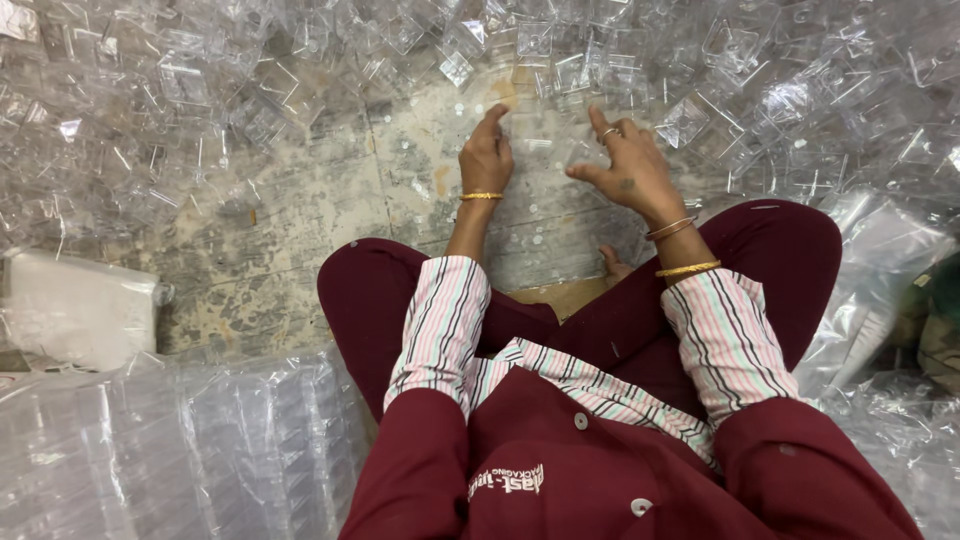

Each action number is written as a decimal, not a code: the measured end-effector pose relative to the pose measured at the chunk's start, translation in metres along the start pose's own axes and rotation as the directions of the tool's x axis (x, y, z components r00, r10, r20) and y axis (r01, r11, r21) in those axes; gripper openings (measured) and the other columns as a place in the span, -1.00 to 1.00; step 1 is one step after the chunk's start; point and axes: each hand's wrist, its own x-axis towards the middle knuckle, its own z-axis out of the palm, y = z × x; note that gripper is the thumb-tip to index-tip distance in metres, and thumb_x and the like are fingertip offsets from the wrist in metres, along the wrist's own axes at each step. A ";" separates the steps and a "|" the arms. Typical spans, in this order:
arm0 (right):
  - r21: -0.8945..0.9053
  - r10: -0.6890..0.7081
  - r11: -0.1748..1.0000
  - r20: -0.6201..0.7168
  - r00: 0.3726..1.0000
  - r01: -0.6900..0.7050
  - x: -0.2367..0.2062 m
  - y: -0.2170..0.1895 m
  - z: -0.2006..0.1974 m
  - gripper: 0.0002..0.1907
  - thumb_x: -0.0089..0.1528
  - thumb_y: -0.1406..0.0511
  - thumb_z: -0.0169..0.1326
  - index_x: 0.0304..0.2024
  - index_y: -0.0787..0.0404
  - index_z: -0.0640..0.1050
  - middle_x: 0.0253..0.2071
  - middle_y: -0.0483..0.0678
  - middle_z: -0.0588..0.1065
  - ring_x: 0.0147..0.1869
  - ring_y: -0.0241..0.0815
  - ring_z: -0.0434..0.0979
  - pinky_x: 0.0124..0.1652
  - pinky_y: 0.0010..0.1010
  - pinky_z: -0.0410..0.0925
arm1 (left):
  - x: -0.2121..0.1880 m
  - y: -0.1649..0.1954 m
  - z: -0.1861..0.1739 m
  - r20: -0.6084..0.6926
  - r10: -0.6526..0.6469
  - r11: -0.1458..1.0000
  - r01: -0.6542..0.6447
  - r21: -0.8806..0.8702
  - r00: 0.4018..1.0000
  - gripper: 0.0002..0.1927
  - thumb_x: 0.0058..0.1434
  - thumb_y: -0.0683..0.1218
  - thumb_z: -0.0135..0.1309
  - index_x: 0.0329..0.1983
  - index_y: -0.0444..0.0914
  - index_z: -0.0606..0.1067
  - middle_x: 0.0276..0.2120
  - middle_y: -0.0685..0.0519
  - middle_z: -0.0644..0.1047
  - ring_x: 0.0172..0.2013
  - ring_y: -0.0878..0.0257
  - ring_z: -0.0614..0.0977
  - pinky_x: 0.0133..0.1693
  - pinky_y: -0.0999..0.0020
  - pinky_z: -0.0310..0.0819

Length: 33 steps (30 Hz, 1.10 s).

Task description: The person sits cross-legged on the floor and nests clear plastic containers one inside another by hand, pressing them together to form stacks. The person sets completed stacks aside and picks up more containers to continue nesting them.

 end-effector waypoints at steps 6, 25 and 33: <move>0.313 0.048 0.944 0.197 0.979 -0.109 -0.001 -0.020 -0.015 0.22 0.07 -0.10 0.26 0.55 0.22 -0.06 0.29 0.24 0.38 0.29 0.14 0.43 0.19 -0.09 0.35 | -0.018 0.033 -0.023 0.078 0.501 0.860 -0.506 0.062 0.862 -0.50 0.26 -0.30 0.06 0.28 -0.20 0.43 -0.15 -0.02 0.59 -0.20 0.05 0.58 -0.12 0.19 0.54; 0.910 -0.184 0.407 0.163 0.969 -0.075 -0.009 -0.028 0.020 0.04 0.32 0.20 0.19 0.67 -0.01 -0.13 0.51 0.30 0.10 0.34 -0.11 0.12 0.25 -0.34 0.18 | -0.017 0.034 0.009 0.072 -0.190 0.146 0.101 -0.984 0.979 -0.90 0.36 -0.28 0.06 -0.09 -0.38 0.52 -0.17 0.06 0.57 -0.16 0.37 0.55 -0.03 0.46 0.45; 0.900 -0.330 0.429 0.073 0.941 0.080 -0.009 -0.027 0.017 -0.10 0.35 0.17 0.13 0.59 0.02 -0.07 0.53 -0.26 0.11 0.32 -0.45 0.26 0.16 -0.49 0.32 | -0.014 0.033 0.010 0.125 -0.371 0.075 0.164 -0.984 0.920 -0.90 0.37 -0.23 0.10 -0.13 -0.39 0.51 -0.29 0.08 0.57 -0.27 0.36 0.54 -0.15 0.45 0.42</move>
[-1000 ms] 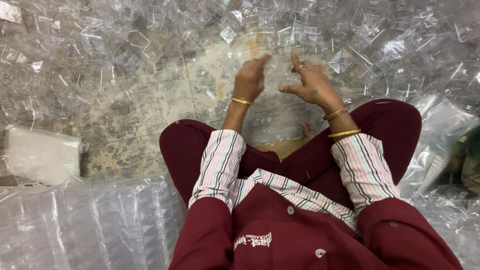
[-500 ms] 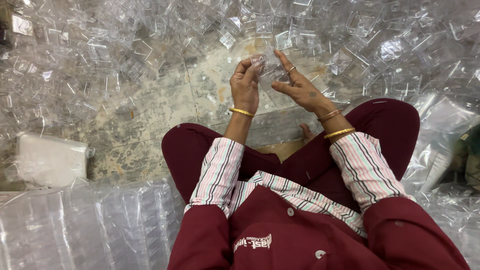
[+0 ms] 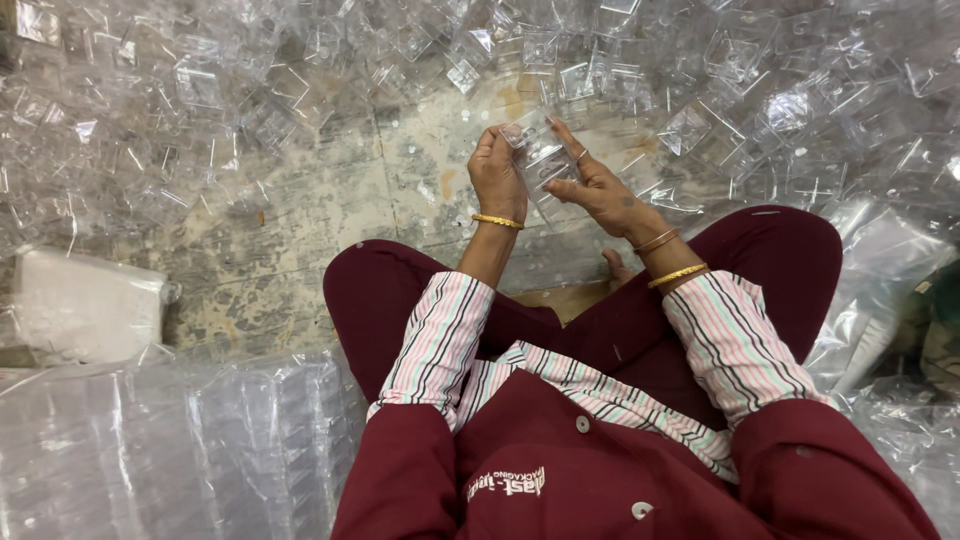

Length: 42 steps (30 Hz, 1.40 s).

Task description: The person sits cross-legged on the floor and nests clear plastic containers one inside another by hand, pressing them together to form stacks. The person sets completed stacks aside and picks up more containers to continue nesting them.

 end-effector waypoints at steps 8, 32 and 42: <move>0.303 0.076 0.951 -0.039 0.996 -0.061 0.002 -0.001 -0.006 -0.15 0.42 0.19 0.07 0.62 -0.01 -0.07 0.43 -0.21 0.26 0.19 -0.43 0.33 0.18 -0.55 0.31 | -0.016 0.004 0.015 0.086 0.033 0.996 -0.026 -0.084 0.996 -0.88 0.39 -0.25 0.04 -0.04 -0.37 0.50 -0.15 0.08 0.57 -0.12 0.37 0.56 0.01 0.46 0.42; -0.945 -0.204 0.289 -0.220 0.954 -0.156 0.003 -0.017 -0.016 0.04 0.08 -0.06 0.37 0.51 0.00 0.23 0.16 0.03 0.39 0.14 0.09 0.28 0.07 0.01 0.14 | 0.001 0.056 -0.003 0.576 0.144 0.308 -0.590 0.746 0.804 -0.49 0.15 -0.28 0.06 0.21 -0.21 0.43 0.20 -0.02 0.42 0.15 0.09 0.51 0.14 0.17 0.50; -0.983 -0.257 0.183 -0.075 0.964 -0.028 -0.002 -0.017 -0.008 -0.06 0.03 -0.03 0.37 0.45 -0.12 0.36 0.22 -0.18 0.41 0.19 0.02 0.27 0.12 0.01 0.08 | -0.001 0.040 -0.016 0.704 -0.123 -0.045 -0.712 0.701 0.700 -0.86 0.22 -0.24 0.12 -0.16 -0.28 0.44 -0.07 -0.04 0.51 -0.05 -0.01 0.59 -0.03 0.12 0.52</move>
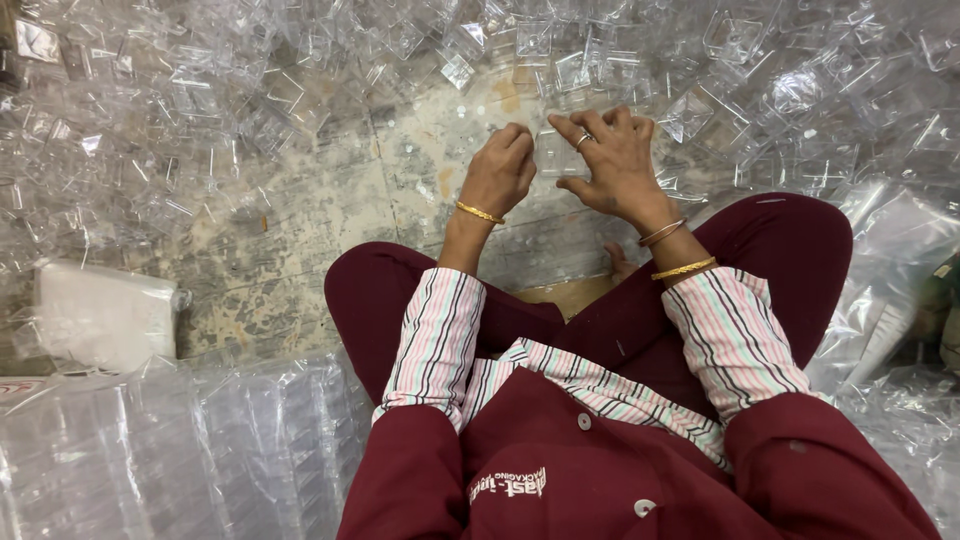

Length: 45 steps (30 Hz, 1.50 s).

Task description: The person sits cross-legged on the floor and nests clear plastic containers one inside another by hand, pressing them together to form stacks. The person sets completed stacks aside and picks up more containers to continue nesting them.

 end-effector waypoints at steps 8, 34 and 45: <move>0.105 0.072 0.991 0.101 0.992 -0.083 0.003 0.006 0.007 -0.09 0.02 -0.05 0.38 0.38 -0.08 0.35 0.13 0.03 0.40 0.18 0.09 0.27 0.12 0.07 0.14 | 0.003 -0.030 0.008 -0.188 -0.345 0.853 0.225 -0.470 0.919 -0.88 0.37 -0.14 0.15 -0.05 -0.22 0.55 -0.15 0.01 0.61 -0.17 0.16 0.66 -0.12 0.26 0.61; 0.972 0.558 0.188 -0.223 0.799 0.140 0.006 0.028 -0.029 -0.31 0.45 -0.15 -0.01 0.48 -0.13 0.11 0.49 -0.09 0.11 0.35 -0.15 0.48 0.04 -0.15 0.57 | 0.114 0.015 0.045 -0.099 -0.347 0.937 0.340 -0.086 0.933 -0.76 0.37 -0.09 0.11 0.09 -0.14 0.52 0.10 -0.04 0.56 0.13 -0.04 0.60 0.21 0.08 0.49; 0.998 0.698 -0.047 -0.004 0.716 0.052 0.003 0.043 -0.018 -0.29 0.36 -0.15 0.06 0.46 -0.16 0.20 0.11 -0.02 0.40 0.06 -0.23 0.59 -0.19 -0.33 0.59 | 0.127 0.043 0.061 -0.015 -0.122 0.991 0.121 -0.053 0.992 -0.37 0.16 -0.11 0.23 0.32 -0.19 0.35 0.28 -0.19 0.38 0.26 -0.16 0.40 0.25 0.04 0.31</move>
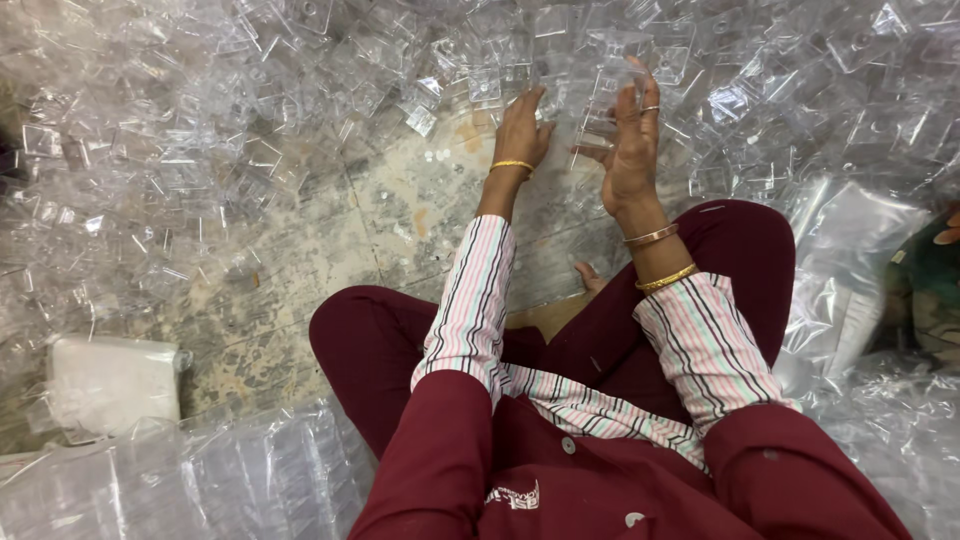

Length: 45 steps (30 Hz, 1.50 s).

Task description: The person sits cross-legged on the floor and nests clear plastic containers one inside another by hand, pressing them together to form stacks. The person sets completed stacks aside and picks up more containers to continue nesting them.

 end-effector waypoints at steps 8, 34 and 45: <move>-0.236 0.046 0.972 0.115 0.992 -0.018 0.004 0.005 -0.002 -0.37 0.40 0.00 0.19 0.46 -0.08 0.33 0.23 -0.01 0.42 0.13 -0.23 0.49 -0.14 -0.39 0.49 | -0.015 -0.046 -0.026 -0.496 -0.205 0.901 -0.034 -0.432 0.844 -0.83 0.28 -0.25 0.21 -0.10 -0.17 0.64 -0.17 -0.01 0.70 -0.17 0.20 0.72 -0.07 0.31 0.64; -0.292 0.220 0.956 0.658 0.720 -0.026 -0.033 0.030 0.038 -0.35 0.45 0.20 -0.02 0.55 0.05 0.12 0.58 -0.17 0.11 0.46 -0.36 0.21 0.29 -0.43 0.26 | -0.114 -0.041 -0.047 -0.040 -0.633 -0.121 -0.149 -0.981 0.773 -0.86 0.32 -0.25 0.10 -0.07 -0.29 0.46 -0.15 0.03 0.58 -0.07 0.27 0.60 0.07 0.38 0.45; -0.295 0.191 0.956 0.649 0.737 0.011 -0.036 0.038 0.037 -0.34 0.43 0.21 0.07 0.54 0.03 0.19 0.44 -0.18 0.27 0.17 -0.43 0.33 0.10 -0.49 0.36 | -0.114 -0.041 -0.050 -0.099 -0.548 -0.074 -0.166 -0.983 0.830 -0.83 0.42 -0.22 0.00 0.02 -0.37 0.43 -0.11 0.01 0.56 -0.08 0.26 0.57 0.07 0.32 0.45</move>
